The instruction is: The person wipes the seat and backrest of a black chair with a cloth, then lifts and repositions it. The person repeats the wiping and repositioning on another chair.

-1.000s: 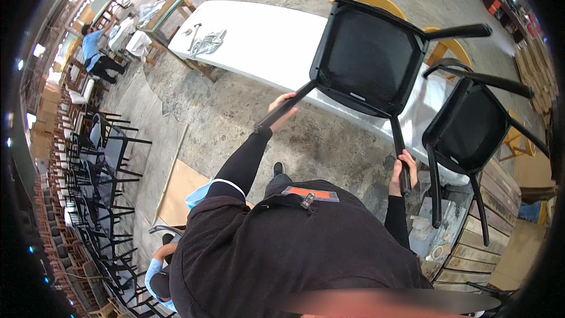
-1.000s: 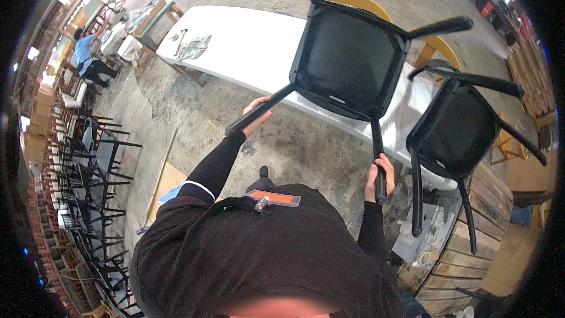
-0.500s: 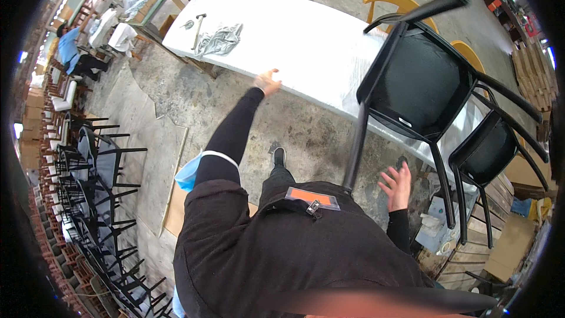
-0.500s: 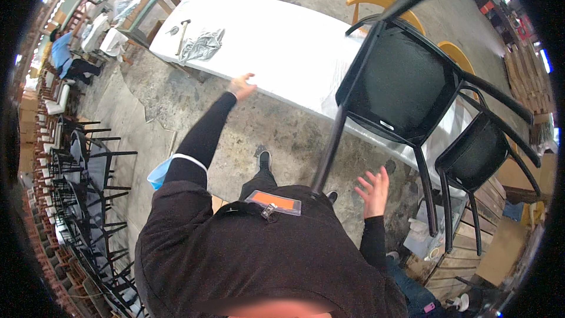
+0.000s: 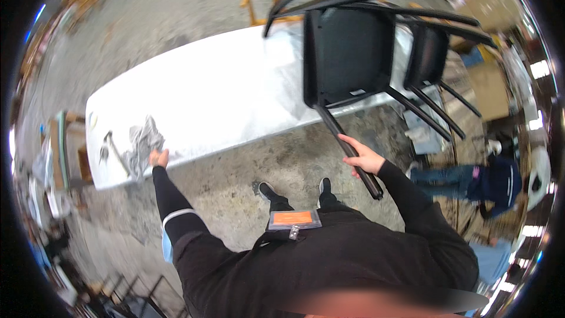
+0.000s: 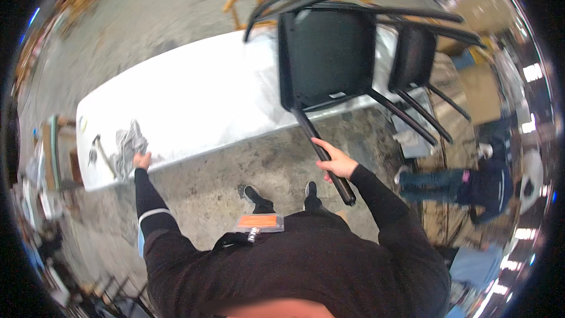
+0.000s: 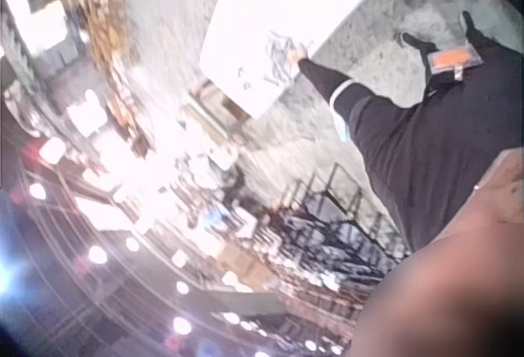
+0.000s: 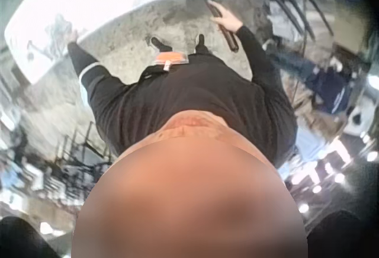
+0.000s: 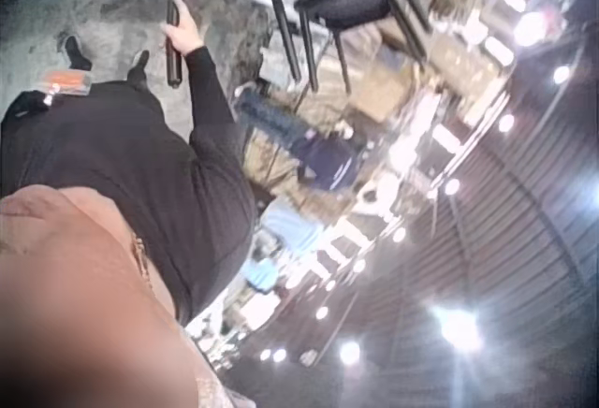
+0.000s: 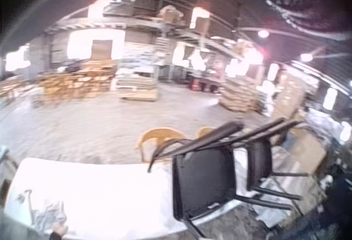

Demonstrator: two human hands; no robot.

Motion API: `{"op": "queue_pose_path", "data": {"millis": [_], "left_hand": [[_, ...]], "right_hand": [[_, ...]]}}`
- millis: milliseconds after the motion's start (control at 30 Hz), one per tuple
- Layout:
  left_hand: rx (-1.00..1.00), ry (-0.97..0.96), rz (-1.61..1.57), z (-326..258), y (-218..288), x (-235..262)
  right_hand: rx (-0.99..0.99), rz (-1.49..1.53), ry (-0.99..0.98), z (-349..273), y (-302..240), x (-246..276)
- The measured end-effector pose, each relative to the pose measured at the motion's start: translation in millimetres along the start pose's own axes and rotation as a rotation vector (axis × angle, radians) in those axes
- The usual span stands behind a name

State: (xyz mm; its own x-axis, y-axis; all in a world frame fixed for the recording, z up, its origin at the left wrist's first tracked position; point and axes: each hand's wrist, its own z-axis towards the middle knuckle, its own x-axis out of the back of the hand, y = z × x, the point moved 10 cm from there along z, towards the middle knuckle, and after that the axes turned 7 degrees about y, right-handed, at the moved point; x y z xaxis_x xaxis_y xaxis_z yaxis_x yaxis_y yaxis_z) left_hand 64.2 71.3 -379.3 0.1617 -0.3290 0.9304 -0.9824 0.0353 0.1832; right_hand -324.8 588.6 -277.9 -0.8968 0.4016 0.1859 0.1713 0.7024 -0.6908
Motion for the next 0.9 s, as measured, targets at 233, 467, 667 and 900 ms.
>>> {"op": "queue_pose_path", "data": {"millis": [233,467,667,900], "left_hand": [[0.190,0.383,-1.012,-34.2,-0.9,21.9],[0.241,-0.246,-2.012,-87.0,62.3,-65.7],[0.177,-0.283,-2.213,-186.4,133.7,-68.8],[0.189,-0.357,-2.175,-274.9,163.0,-102.0]], "right_hand": [[0.014,-0.087,0.061,1.9,9.2,6.6],[0.605,-0.849,0.350,-20.2,-54.4,1.6],[1.001,-0.195,-0.330,-135.6,-145.0,-64.8],[1.566,-0.302,-0.894,-295.6,-138.0,-70.6]]}}
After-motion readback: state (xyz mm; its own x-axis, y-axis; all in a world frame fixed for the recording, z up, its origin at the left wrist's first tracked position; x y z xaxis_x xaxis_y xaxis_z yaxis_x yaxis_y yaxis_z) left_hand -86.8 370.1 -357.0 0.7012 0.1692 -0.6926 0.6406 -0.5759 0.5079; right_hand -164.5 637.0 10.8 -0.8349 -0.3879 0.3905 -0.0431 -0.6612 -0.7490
